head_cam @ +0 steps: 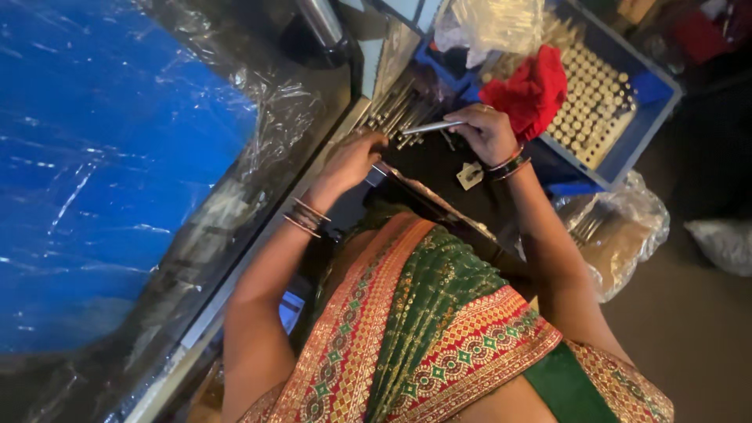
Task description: The person repeatedly presses a blue plastic sheet on a machine surface, then uses a wrench to loosen and tighten bolts on a metal component. They remove a small metal part, inspect it, and reattach it before repeating the pressing action.
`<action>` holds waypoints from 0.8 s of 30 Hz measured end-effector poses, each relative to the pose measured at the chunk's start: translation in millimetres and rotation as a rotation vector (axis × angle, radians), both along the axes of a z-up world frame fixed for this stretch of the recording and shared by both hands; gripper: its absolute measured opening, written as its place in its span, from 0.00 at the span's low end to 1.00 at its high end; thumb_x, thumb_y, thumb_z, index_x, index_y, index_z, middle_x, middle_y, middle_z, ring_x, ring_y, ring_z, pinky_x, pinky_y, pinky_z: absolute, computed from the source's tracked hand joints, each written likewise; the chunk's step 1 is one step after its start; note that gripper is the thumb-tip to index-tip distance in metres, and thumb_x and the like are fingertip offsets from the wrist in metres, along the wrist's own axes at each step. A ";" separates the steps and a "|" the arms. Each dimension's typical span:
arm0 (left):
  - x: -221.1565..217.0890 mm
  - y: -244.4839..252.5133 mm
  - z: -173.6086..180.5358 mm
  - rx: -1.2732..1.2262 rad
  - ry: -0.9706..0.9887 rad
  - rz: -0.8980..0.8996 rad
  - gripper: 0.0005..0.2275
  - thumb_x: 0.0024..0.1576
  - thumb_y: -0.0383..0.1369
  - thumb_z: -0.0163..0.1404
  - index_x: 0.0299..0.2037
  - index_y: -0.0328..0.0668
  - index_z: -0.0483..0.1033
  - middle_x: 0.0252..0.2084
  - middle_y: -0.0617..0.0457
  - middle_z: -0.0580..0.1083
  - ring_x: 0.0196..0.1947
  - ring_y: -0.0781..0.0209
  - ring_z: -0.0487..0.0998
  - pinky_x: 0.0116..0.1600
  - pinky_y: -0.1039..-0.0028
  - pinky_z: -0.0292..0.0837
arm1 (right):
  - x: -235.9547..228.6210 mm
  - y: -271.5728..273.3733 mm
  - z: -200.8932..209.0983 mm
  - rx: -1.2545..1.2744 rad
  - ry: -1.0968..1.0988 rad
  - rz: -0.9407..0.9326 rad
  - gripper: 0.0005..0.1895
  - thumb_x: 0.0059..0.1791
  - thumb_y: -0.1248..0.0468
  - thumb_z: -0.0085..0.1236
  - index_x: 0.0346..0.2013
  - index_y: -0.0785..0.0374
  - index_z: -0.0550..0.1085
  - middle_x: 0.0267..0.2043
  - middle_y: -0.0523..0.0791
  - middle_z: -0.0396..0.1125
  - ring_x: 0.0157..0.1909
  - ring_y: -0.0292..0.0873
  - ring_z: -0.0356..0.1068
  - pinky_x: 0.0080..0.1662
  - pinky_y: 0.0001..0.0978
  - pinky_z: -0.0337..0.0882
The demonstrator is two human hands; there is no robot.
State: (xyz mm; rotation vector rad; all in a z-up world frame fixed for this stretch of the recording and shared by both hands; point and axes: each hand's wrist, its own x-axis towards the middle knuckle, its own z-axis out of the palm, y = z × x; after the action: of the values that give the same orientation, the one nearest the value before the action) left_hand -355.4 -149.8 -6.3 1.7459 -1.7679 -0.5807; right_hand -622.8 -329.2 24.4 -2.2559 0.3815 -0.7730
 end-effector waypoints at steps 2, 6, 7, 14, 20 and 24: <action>-15.8 -3.0 3.8 -0.432 -0.128 0.077 0.21 0.57 0.31 0.54 0.61 0.40 0.70 0.59 0.42 0.73 0.55 0.39 0.76 0.56 0.58 0.72 | 5.2 7.0 -6.5 -0.023 -0.006 0.005 0.11 0.50 0.73 0.63 0.47 0.65 0.80 0.43 0.50 0.76 0.45 0.50 0.76 0.48 0.38 0.74; -37.1 -9.2 10.8 -0.160 -0.105 0.083 0.17 0.57 0.34 0.52 0.58 0.45 0.71 0.55 0.44 0.73 0.50 0.40 0.79 0.52 0.52 0.71 | 37.9 31.3 -17.5 -0.063 -0.028 0.056 0.12 0.48 0.72 0.66 0.46 0.64 0.80 0.43 0.49 0.76 0.44 0.50 0.75 0.48 0.38 0.74; -38.6 -10.7 12.1 -0.016 0.013 0.098 0.16 0.60 0.33 0.51 0.58 0.43 0.71 0.54 0.40 0.73 0.48 0.37 0.77 0.51 0.52 0.71 | 43.4 36.2 -17.4 -0.045 -0.046 0.078 0.11 0.48 0.72 0.66 0.45 0.63 0.81 0.44 0.49 0.76 0.45 0.49 0.75 0.48 0.38 0.74; -9.6 23.0 26.4 -0.081 -0.011 0.155 0.07 0.63 0.34 0.52 0.44 0.41 0.79 0.36 0.43 0.79 0.37 0.41 0.80 0.39 0.55 0.73 | 52.1 44.3 -10.2 0.087 -0.076 0.028 0.08 0.49 0.72 0.68 0.43 0.65 0.81 0.42 0.48 0.76 0.44 0.46 0.78 0.46 0.36 0.75; -7.4 37.0 38.6 0.054 0.142 0.189 0.08 0.61 0.33 0.51 0.49 0.48 0.79 0.34 0.50 0.80 0.36 0.49 0.82 0.40 0.60 0.75 | 56.6 51.3 -32.7 0.432 -0.157 0.002 0.13 0.48 0.77 0.67 0.47 0.71 0.77 0.44 0.51 0.75 0.47 0.44 0.77 0.49 0.35 0.79; -13.6 37.5 31.1 0.036 0.148 0.223 0.10 0.62 0.34 0.53 0.51 0.50 0.79 0.36 0.51 0.81 0.36 0.49 0.82 0.39 0.60 0.75 | 60.3 53.5 -59.5 0.492 -0.296 -0.045 0.19 0.47 0.80 0.68 0.51 0.73 0.73 0.47 0.52 0.74 0.49 0.47 0.77 0.51 0.39 0.81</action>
State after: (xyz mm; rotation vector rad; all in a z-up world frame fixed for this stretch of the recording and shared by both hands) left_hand -368.9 -112.2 24.9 1.8444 -1.4478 -0.6313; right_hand -562.5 -275.7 -35.1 -1.6536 0.4268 -0.9082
